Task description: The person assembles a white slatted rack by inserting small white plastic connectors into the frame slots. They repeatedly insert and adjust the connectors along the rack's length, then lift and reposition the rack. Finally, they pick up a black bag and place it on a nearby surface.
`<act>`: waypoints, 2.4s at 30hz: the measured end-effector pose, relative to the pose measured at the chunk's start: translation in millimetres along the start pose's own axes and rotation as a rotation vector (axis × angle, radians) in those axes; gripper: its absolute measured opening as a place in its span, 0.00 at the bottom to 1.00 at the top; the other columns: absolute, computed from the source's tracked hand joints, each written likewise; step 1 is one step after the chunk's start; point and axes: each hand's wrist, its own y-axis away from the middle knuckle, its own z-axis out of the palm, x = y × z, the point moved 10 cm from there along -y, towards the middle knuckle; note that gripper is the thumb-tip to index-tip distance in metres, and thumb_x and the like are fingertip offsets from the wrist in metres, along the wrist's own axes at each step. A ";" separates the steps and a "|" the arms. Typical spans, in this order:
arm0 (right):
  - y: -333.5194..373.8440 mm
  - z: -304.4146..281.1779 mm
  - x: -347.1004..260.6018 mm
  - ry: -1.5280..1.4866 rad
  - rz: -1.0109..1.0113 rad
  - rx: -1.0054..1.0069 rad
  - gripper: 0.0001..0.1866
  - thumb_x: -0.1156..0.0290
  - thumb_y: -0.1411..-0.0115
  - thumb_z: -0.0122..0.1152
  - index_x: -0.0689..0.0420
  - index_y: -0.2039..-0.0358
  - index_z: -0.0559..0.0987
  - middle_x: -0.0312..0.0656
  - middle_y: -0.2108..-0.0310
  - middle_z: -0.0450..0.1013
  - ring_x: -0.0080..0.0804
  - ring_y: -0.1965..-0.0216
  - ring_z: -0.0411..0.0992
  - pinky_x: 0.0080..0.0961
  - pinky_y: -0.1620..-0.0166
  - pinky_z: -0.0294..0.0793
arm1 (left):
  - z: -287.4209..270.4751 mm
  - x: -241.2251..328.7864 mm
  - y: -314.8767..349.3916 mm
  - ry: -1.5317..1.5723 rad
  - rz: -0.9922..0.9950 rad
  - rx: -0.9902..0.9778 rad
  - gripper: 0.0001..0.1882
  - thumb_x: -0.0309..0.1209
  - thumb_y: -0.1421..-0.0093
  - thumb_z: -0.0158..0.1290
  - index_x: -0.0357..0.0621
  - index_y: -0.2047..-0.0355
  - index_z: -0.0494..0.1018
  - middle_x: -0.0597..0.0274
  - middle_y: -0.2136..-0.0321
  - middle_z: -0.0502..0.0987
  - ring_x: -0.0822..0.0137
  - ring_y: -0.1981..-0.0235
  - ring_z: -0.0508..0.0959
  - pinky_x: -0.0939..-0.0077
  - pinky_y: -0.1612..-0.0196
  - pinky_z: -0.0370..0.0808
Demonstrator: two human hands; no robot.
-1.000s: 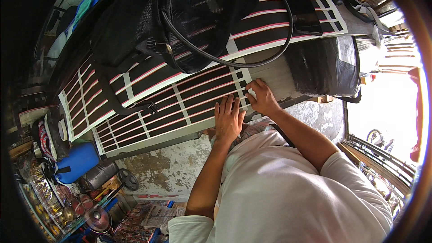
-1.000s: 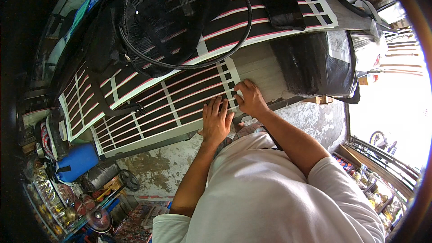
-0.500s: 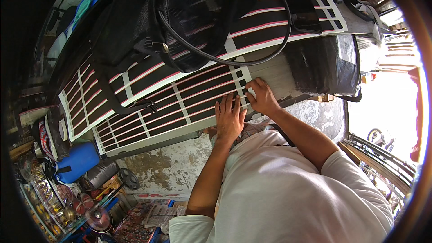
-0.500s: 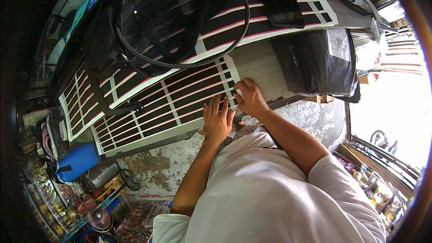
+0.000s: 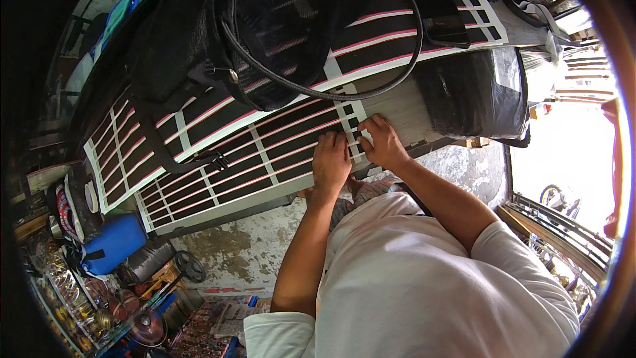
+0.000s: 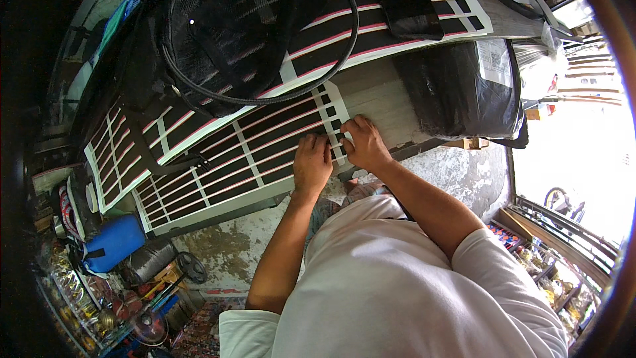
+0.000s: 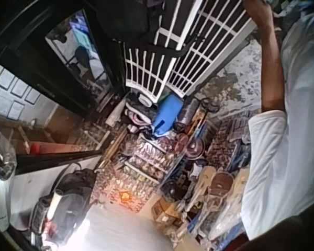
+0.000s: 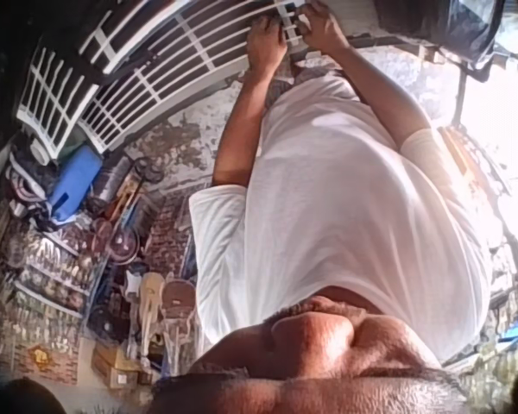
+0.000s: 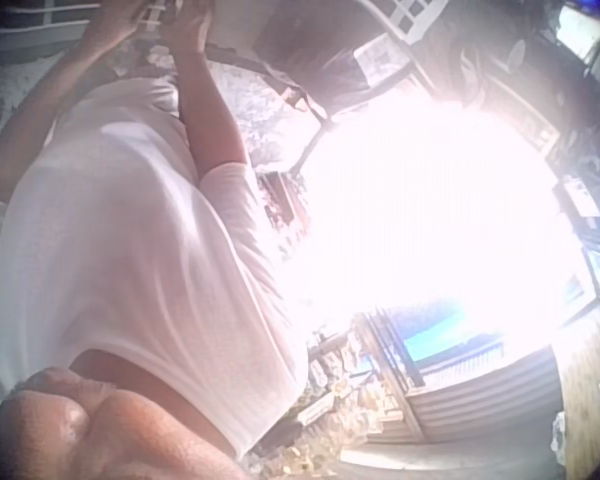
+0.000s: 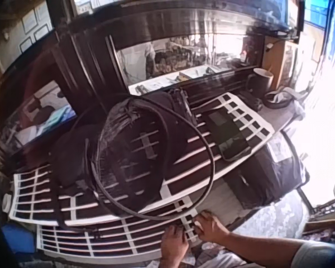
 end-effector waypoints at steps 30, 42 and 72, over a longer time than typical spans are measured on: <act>-1.1 1.4 3.5 -0.014 0.022 -0.021 0.17 0.77 0.44 0.70 0.57 0.53 0.79 0.51 0.54 0.73 0.59 0.48 0.74 0.52 0.43 0.76 | 10.5 15.9 -24.6 -0.022 0.097 -0.136 0.13 0.28 0.42 0.66 0.39 0.59 0.78 0.51 0.58 0.78 0.48 0.52 0.81 0.52 0.52 0.82; -2.7 5.4 15.6 -0.094 0.070 -0.093 0.19 0.83 0.46 0.65 0.59 0.52 0.79 0.54 0.55 0.73 0.61 0.49 0.75 0.52 0.45 0.78 | 19.4 23.9 -34.3 -0.126 0.136 -0.294 0.16 0.29 0.42 0.68 0.36 0.57 0.77 0.51 0.57 0.78 0.51 0.52 0.84 0.59 0.52 0.86; -2.5 0.3 8.2 -0.143 0.044 -0.080 0.19 0.83 0.44 0.66 0.58 0.52 0.80 0.53 0.56 0.73 0.62 0.52 0.75 0.51 0.49 0.78 | 1.7 -1.3 -8.2 0.033 0.044 -0.052 0.08 0.25 0.39 0.63 0.39 0.59 0.79 0.51 0.58 0.75 0.47 0.52 0.78 0.53 0.49 0.82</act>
